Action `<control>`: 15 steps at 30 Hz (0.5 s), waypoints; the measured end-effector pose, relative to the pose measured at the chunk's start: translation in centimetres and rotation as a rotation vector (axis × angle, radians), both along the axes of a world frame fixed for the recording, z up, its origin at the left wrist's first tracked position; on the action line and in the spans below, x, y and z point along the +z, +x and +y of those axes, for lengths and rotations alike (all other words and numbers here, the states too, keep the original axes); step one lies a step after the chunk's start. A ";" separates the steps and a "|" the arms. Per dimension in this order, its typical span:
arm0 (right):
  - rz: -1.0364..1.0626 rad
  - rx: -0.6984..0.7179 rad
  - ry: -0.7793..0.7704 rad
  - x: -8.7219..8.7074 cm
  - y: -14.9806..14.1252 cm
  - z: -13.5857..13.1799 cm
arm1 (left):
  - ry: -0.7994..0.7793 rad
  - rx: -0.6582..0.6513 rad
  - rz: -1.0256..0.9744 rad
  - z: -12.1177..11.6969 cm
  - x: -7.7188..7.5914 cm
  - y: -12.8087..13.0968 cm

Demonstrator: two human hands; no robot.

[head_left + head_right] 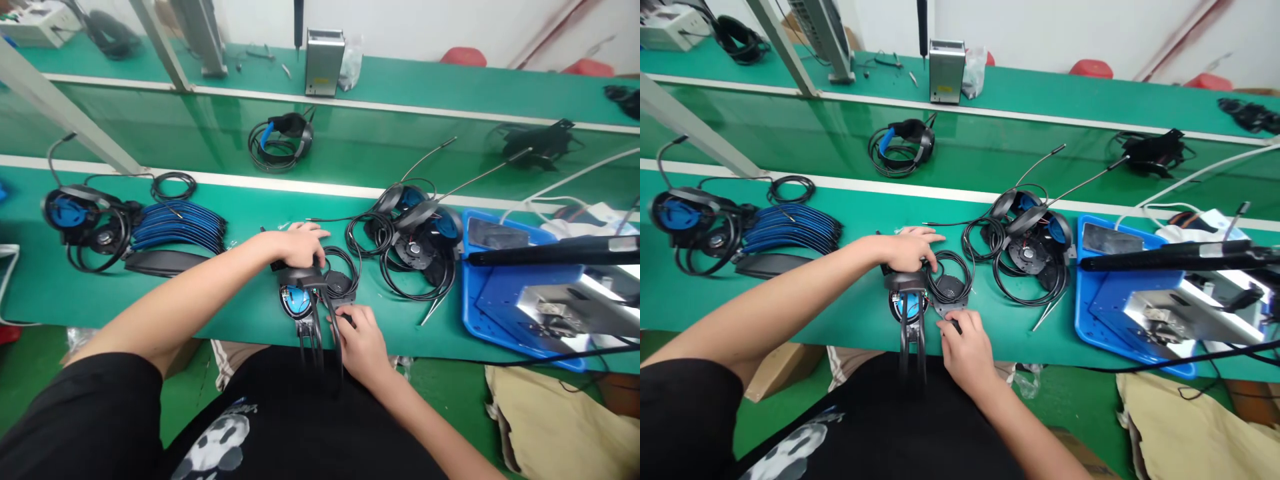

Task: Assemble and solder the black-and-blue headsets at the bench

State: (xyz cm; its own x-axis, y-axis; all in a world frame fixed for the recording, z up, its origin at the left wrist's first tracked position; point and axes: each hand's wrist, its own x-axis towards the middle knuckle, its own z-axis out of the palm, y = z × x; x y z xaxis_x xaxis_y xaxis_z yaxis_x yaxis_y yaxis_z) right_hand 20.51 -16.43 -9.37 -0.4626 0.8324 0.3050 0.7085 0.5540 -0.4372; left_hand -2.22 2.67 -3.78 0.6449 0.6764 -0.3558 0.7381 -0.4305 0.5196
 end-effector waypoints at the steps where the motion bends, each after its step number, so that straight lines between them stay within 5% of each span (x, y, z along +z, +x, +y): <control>1: 0.001 -0.006 0.001 -0.1 0.0 -0.1 | -0.006 0.013 -0.002 -0.1 0.0 0.2; 8: 0.017 -0.023 -0.014 -0.3 0.2 -0.2 | 0.058 0.154 -0.099 -0.4 0.7 -0.5; 15: 0.063 -0.021 0.017 0.0 0.0 -0.2 | 0.317 0.409 -0.114 -1.3 1.1 -4.7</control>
